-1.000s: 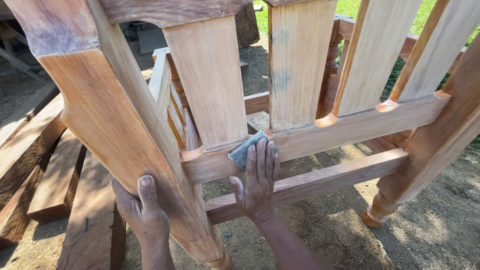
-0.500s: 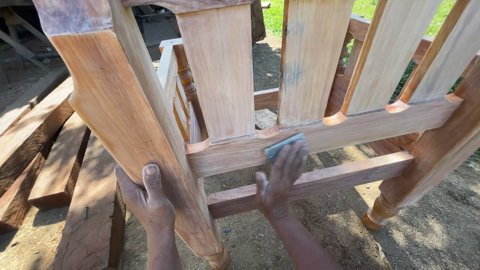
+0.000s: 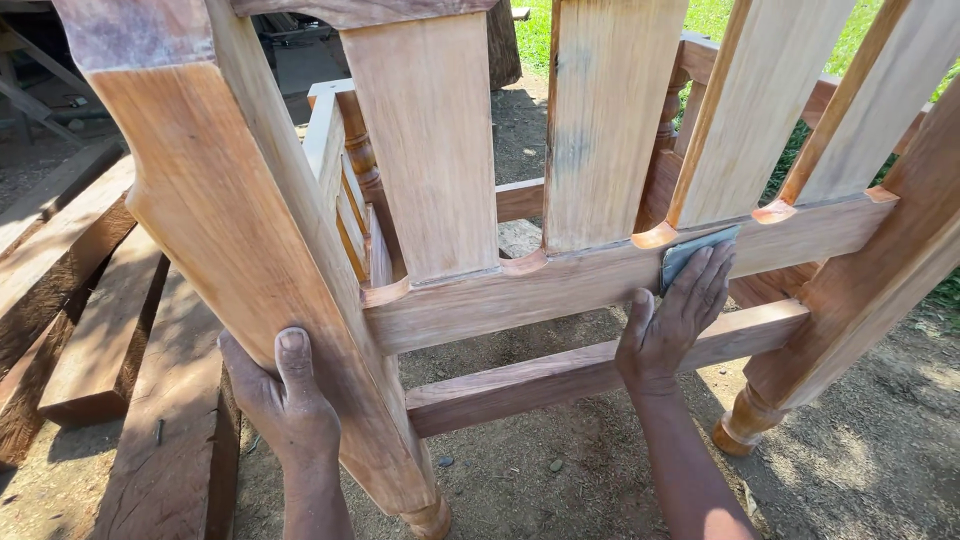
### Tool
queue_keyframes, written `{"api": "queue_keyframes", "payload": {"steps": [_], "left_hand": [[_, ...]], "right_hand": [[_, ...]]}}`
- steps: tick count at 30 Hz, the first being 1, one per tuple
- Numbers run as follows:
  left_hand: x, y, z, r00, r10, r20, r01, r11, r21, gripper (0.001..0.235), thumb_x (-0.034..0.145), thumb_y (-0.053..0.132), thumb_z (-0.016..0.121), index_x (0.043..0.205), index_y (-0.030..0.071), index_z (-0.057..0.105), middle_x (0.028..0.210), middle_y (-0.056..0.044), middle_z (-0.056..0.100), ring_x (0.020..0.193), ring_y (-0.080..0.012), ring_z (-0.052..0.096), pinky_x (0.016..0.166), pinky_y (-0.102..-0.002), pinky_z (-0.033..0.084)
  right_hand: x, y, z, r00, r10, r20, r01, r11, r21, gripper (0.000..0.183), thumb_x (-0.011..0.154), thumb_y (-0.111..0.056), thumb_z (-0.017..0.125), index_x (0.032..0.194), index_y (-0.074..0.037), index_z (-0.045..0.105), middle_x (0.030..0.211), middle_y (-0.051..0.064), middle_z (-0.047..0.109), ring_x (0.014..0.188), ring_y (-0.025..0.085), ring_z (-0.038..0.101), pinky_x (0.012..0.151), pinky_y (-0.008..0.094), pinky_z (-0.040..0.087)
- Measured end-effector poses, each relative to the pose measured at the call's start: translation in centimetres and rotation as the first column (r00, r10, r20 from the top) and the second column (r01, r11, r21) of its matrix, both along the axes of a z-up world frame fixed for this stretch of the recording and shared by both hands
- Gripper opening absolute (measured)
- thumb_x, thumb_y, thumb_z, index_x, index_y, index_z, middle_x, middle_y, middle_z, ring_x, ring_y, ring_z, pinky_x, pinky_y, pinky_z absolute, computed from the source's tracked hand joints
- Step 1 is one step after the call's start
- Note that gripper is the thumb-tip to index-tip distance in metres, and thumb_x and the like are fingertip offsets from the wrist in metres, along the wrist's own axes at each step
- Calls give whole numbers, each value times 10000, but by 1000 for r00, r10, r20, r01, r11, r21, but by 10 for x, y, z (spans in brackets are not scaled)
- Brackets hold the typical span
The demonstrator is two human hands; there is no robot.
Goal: The person sands a wooden chair with sandpaper.
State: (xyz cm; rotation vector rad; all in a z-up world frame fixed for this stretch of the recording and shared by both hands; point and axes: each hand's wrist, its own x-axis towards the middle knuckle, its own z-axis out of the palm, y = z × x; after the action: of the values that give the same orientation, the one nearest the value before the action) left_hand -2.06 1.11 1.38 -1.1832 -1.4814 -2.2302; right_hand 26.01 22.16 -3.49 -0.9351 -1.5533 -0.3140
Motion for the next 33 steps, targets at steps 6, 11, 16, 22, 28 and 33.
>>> {"api": "queue_keyframes", "payload": {"steps": [6,11,16,22,28,33], "left_hand": [[0,2,0,1000,-1,18,0,1000,16,556,1111,422,572,1394,-40,445,1188,-104,596,1110,-160,576,995,-334,492],[-1,1,-2,1000,-9,15,9,1000,7,573,1120,431,570,1410,-46,442,1202,-102,591,1130,-160,567,1015,-330,482],[0,-1,2,999,-33,1,33,999,24,652,1107,466,576,1475,-44,405,1258,-101,576,1177,-167,562,1047,-335,474],[1,2,-1,999,-24,30,23,999,35,617,1098,453,585,1440,-40,437,1259,-113,580,1184,-181,568,1053,-348,478],[0,2,0,1000,-9,28,9,1000,23,604,1086,459,583,1409,-32,444,1231,-112,566,1157,-181,562,1040,-360,481],[-1,1,0,1000,-15,-11,15,1000,26,625,1083,486,569,1429,-17,439,1231,-107,554,1171,-185,555,1039,-374,483]], "right_hand": [[-66,-24,-3,997,73,-30,-73,997,21,801,1118,-589,196,1670,-30,44,1761,209,18,1656,372,15,1370,530,14],[-118,-68,-5,970,179,166,-195,977,86,805,1102,-574,242,1662,-25,59,1751,216,55,1645,378,42,1360,546,-15],[-84,-41,-13,919,135,370,-174,982,74,823,1091,-571,333,1632,17,136,1722,231,102,1611,362,76,1328,508,11],[-19,-17,-11,995,81,54,-81,997,-6,752,1144,-524,297,1653,-11,89,1740,218,52,1642,375,18,1350,482,-9],[-104,-43,-30,957,203,207,-228,968,105,753,1124,-514,259,1655,-11,82,1739,219,48,1632,361,15,1350,509,-14],[-138,-72,-17,832,210,513,-330,931,156,738,1102,-497,393,1627,-2,239,1711,212,191,1609,344,116,1324,509,40]]}}
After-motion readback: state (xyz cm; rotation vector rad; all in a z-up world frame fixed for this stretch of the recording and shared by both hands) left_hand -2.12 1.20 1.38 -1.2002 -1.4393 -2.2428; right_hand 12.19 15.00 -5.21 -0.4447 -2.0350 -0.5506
